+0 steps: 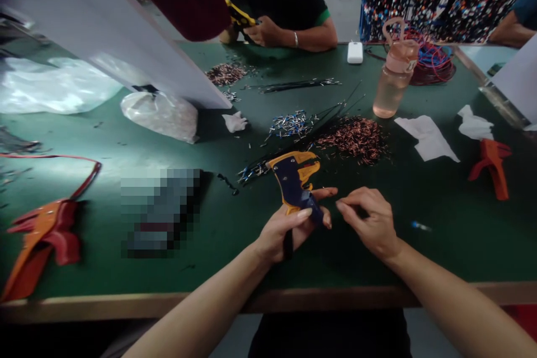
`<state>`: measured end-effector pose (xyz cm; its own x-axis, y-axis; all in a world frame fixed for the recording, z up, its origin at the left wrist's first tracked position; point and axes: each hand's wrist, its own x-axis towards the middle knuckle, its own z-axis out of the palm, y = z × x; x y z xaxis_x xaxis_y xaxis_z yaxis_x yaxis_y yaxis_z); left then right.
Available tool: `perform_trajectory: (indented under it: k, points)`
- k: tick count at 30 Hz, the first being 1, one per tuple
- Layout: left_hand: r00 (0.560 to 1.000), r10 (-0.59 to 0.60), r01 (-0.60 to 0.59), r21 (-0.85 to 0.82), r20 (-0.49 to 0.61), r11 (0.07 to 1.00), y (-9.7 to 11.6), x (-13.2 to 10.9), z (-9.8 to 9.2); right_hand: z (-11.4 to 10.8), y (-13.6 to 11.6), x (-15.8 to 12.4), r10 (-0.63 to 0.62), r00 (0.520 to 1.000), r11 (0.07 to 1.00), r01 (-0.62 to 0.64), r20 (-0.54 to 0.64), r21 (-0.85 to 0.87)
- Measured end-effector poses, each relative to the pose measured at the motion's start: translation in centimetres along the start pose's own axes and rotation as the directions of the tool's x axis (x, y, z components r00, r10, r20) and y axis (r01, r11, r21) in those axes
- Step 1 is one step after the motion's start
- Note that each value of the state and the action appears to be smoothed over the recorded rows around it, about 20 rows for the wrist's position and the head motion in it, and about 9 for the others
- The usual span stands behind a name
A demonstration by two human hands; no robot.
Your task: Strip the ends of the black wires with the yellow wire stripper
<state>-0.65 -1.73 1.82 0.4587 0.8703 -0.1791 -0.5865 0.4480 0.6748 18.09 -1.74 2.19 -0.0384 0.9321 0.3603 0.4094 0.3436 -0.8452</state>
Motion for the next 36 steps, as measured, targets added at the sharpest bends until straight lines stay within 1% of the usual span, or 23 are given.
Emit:
perform_trajectory:
  k: [2, 3, 5, 7, 8, 10, 12, 15, 17, 19, 22, 25, 28, 34, 36]
  points:
    - [1.000, 0.025, -0.025, -0.020, -0.014, 0.999, 0.1, 0.1, 0.0, -0.1, 0.2, 0.2, -0.057, 0.990, 0.998, 0.058, 0.128, -0.003]
    - [0.999, 0.034, -0.034, -0.030, -0.015, 0.999, 0.2, 0.1, 0.0, -0.2, 0.3, 0.3, -0.070, 0.984, 0.998, 0.070, 0.164, 0.002]
    - [1.000, 0.031, -0.031, -0.041, -0.003, 0.999, 0.3, 0.0, 0.0, -0.2, 0.4, 0.5, -0.045, 0.985, 0.999, 0.041, 0.166, 0.027]
    - [1.000, 0.005, -0.004, -0.036, 0.025, 0.999, 0.3, -0.1, 0.0, -0.2, 0.4, 0.7, 0.038, 0.989, 0.995, -0.051, 0.140, 0.087]
    - [0.999, -0.016, 0.018, -0.028, 0.045, 0.999, 0.2, -0.2, -0.1, -0.3, 0.4, 0.8, 0.088, 0.985, 0.986, -0.107, 0.145, 0.126]
    - [0.995, -0.060, 0.060, 0.004, 0.085, 0.998, 0.0, -0.3, -0.1, -0.4, 0.3, 0.9, 0.174, 0.965, 0.959, -0.211, 0.194, 0.190]
    - [0.987, -0.105, 0.099, 0.054, 0.125, 0.994, -0.2, -0.4, -0.2, -0.4, 0.2, 1.0, 0.234, 0.937, 0.928, -0.295, 0.260, 0.227]
    - [0.977, -0.159, 0.141, 0.130, 0.144, 0.982, -0.5, -0.4, -0.4, -0.5, 0.2, 1.0, 0.296, 0.900, 0.885, -0.384, 0.319, 0.263]
    - [0.977, -0.175, 0.159, 0.131, 0.120, 0.979, -0.5, -0.4, -0.4, -0.5, 0.2, 1.0, 0.311, 0.895, 0.875, -0.401, 0.319, 0.273]
    - [0.981, -0.171, 0.162, 0.097, 0.093, 0.982, -0.5, -0.4, -0.3, -0.5, 0.2, 1.0, 0.307, 0.907, 0.878, -0.387, 0.289, 0.282]
    - [0.984, -0.149, 0.142, 0.075, 0.096, 0.987, -0.4, -0.5, -0.2, -0.4, 0.2, 1.2, 0.324, 0.912, 0.868, -0.392, 0.250, 0.305]
    - [0.985, -0.136, 0.125, 0.102, 0.109, 0.987, -0.3, -0.5, -0.3, -0.6, 0.4, 1.4, 0.359, 0.901, 0.853, -0.423, 0.244, 0.307]
    - [0.986, -0.133, 0.118, 0.153, 0.096, 0.981, -0.3, -0.5, -0.4, -0.7, 0.5, 1.5, 0.362, 0.902, 0.854, -0.422, 0.233, 0.305]
    - [0.997, -0.054, 0.044, 0.180, 0.047, 0.983, -0.4, -0.2, -0.2, -0.5, 0.7, 1.5, 0.370, 0.898, 0.841, -0.432, 0.238, 0.326]
    - [0.998, -0.033, 0.023, 0.177, 0.052, 0.984, -0.4, -0.2, -0.2, -0.3, 1.1, 1.5, 0.388, 0.897, 0.818, -0.441, 0.211, 0.369]
